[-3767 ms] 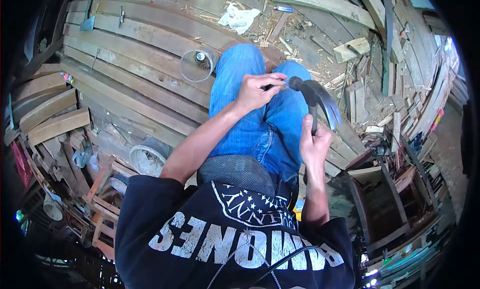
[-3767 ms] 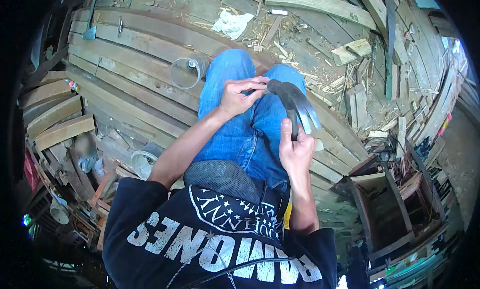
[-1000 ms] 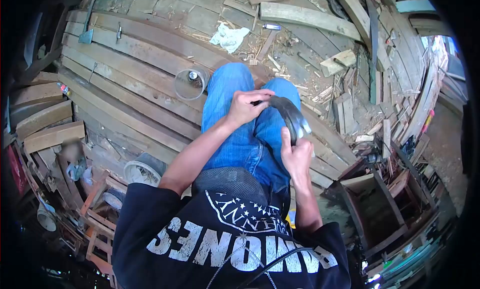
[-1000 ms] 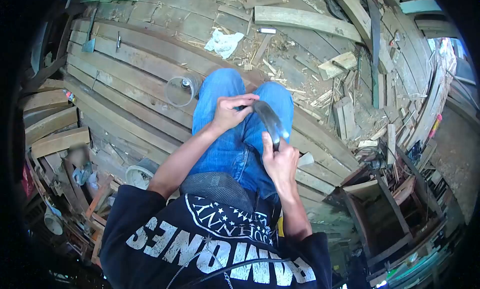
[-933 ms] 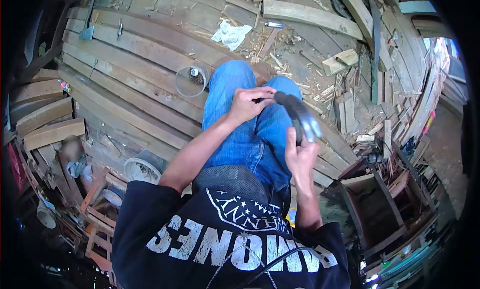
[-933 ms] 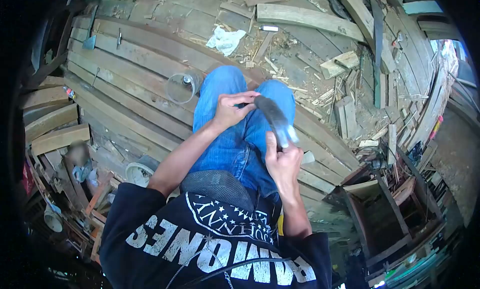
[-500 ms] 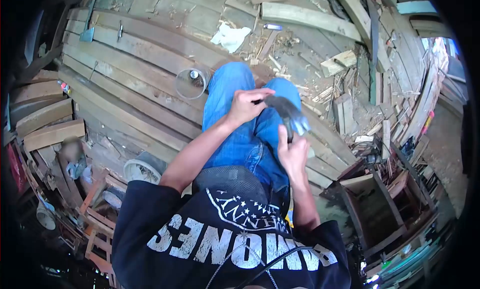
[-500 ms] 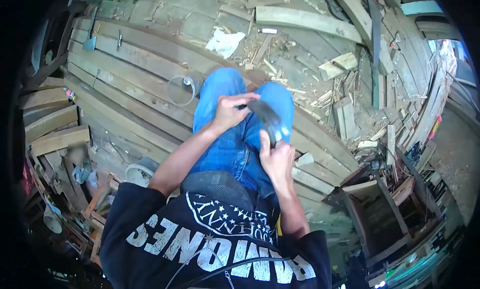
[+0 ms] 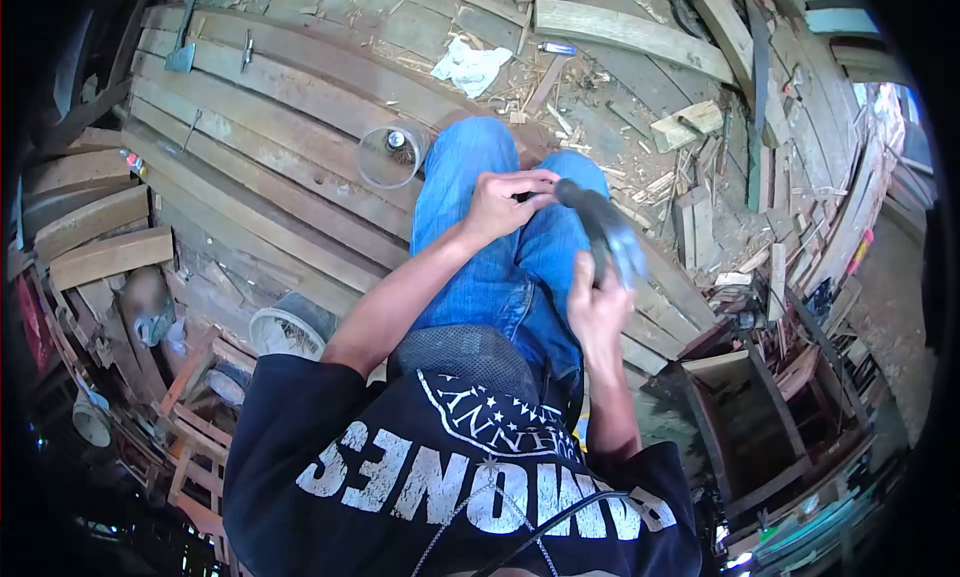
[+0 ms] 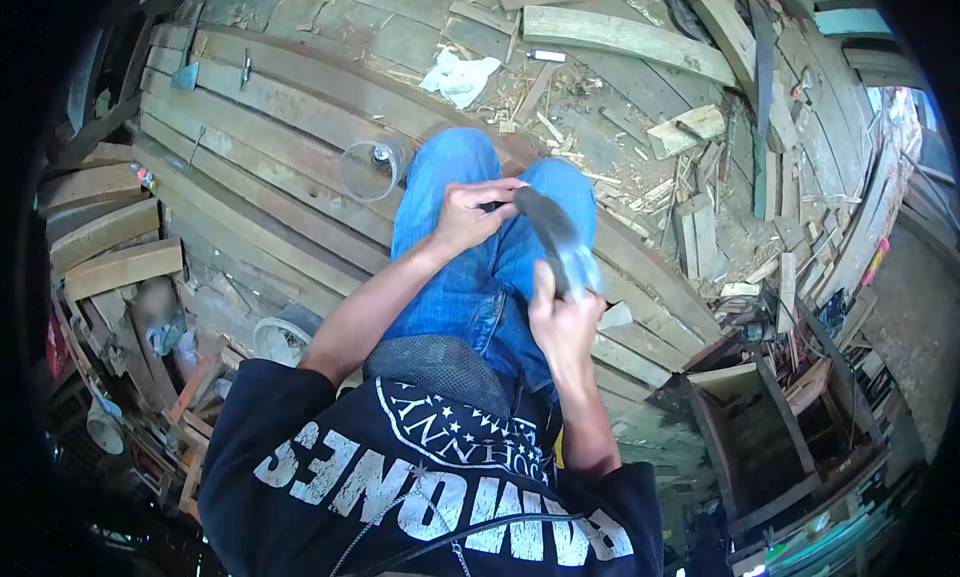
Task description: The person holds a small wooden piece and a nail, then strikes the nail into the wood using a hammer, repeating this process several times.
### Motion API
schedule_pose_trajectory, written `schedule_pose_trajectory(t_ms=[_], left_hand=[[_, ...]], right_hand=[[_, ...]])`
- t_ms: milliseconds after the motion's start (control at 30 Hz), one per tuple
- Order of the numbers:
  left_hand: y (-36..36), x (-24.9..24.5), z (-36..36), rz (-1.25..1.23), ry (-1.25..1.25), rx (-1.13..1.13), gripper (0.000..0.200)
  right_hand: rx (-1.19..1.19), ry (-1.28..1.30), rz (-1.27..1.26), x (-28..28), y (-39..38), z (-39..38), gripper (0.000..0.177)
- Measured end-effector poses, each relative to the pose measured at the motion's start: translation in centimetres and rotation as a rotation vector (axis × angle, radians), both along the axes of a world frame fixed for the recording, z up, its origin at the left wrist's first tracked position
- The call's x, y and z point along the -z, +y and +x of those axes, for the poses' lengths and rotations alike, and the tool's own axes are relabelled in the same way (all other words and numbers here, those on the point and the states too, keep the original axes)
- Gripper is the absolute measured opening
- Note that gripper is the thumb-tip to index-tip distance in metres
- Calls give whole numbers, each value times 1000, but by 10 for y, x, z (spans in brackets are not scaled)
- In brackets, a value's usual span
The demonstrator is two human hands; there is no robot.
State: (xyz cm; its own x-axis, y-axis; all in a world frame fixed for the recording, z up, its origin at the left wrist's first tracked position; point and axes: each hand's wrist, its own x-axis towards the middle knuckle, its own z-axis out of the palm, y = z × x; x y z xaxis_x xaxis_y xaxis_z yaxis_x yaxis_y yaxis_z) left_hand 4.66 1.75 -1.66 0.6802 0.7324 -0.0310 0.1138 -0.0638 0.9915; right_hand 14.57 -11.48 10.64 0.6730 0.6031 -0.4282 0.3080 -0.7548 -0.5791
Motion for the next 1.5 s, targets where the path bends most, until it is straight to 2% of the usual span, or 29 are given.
schedule_pose_trajectory(t_ms=[33, 100, 167, 200, 233, 300, 333, 433, 500, 533, 567, 633, 667, 700, 767, 800, 833, 900, 967, 1000, 1033, 1100, 1133, 1167, 1267, 1400, 1500], left_hand=[[0, 1, 3, 23, -4, 14, 21], [7, 4, 9, 85, 7, 27, 19], [1, 0, 3, 29, 26, -4, 18], [0, 1, 3, 13, -29, -22, 17], [-2, 0, 0, 8, -21, -23, 17], [0, -2, 4, -27, 4, 2, 17], [-4, 0, 5, -24, -10, 10, 17], [2, 6, 6, 25, 9, -20, 17], [-1, -3, 4, 9, 8, -49, 16], [0, -4, 4, 15, -23, -28, 15], [0, -3, 4, 18, -26, -25, 15], [-2, 3, 5, 40, 38, -19, 15], [0, 6, 4, 113, 30, 10, 14], [8, 6, 10, 135, 17, 5, 14], [0, 4, 4, 49, 17, -29, 14], [-1, -3, 5, 24, 8, -48, 15], [-3, -1, 1, 18, 17, -50, 15], [0, 1, 4, -14, -24, -16, 17], [-2, 4, 7, 19, -1, -21, 17], [1, 5, 8, 27, 10, -30, 16], [1, 0, 5, 21, 38, -39, 15], [-2, -3, 0, 47, 49, -33, 15], [-1, -5, 1, 33, 27, -27, 15], [2, -6, 5, 23, -6, -18, 15], [-3, 0, 3, 12, 8, -27, 14], [-2, -4, 3, 9, 33, -36, 17], [1, 1, 8, -4, 22, -25, 20]], right_hand=[[-67, -38, -169, 4, 2, 1, 29], [-83, -38, -190, -5, 10, 8, 31], [19, 2, 16, -21, 12, 5, 29], [44, -43, 297, -14, 9, 4, 24], [56, 54, 121, -11, -4, 5, 23], [7, -101, 165, -1, 1, 2, 30], [-94, -112, -175, 12, -6, 3, 37], [-6, -37, -10, -9, 4, 4, 39], [34, -172, 383, -5, 5, 5, 36], [99, 45, 194, -12, -5, 6, 37], [102, 43, 197, -7, -4, 5, 37], [-92, -111, -124, 10, -4, 5, 41], [-83, -61, -87, 11, -5, 7, 46], [-116, -108, -73, 11, -6, 8, 43], [-12, -52, -11, -16, 8, 8, 35], [60, -2, 270, -15, 9, 8, 27], [52, 20, 188, -25, 9, 9, 24], [3, -140, 349, -7, 9, 4, 25], [-105, -10, -287, 15, -7, 7, 25], [-93, -24, -149, 6, -3, 8, 30], [-98, -20, -141, 0, 7, 10, 30], [97, -47, 285, -13, 9, 5, 36], [161, 53, 238, -10, 0, 3, 37], [165, 48, 243, -3, -1, 2, 37], [-88, -33, -115, 14, -8, 7, 39], [51, 4, 55, -2, 1, 11, 47], [120, 57, 34, 4, -11, 21, 48]])
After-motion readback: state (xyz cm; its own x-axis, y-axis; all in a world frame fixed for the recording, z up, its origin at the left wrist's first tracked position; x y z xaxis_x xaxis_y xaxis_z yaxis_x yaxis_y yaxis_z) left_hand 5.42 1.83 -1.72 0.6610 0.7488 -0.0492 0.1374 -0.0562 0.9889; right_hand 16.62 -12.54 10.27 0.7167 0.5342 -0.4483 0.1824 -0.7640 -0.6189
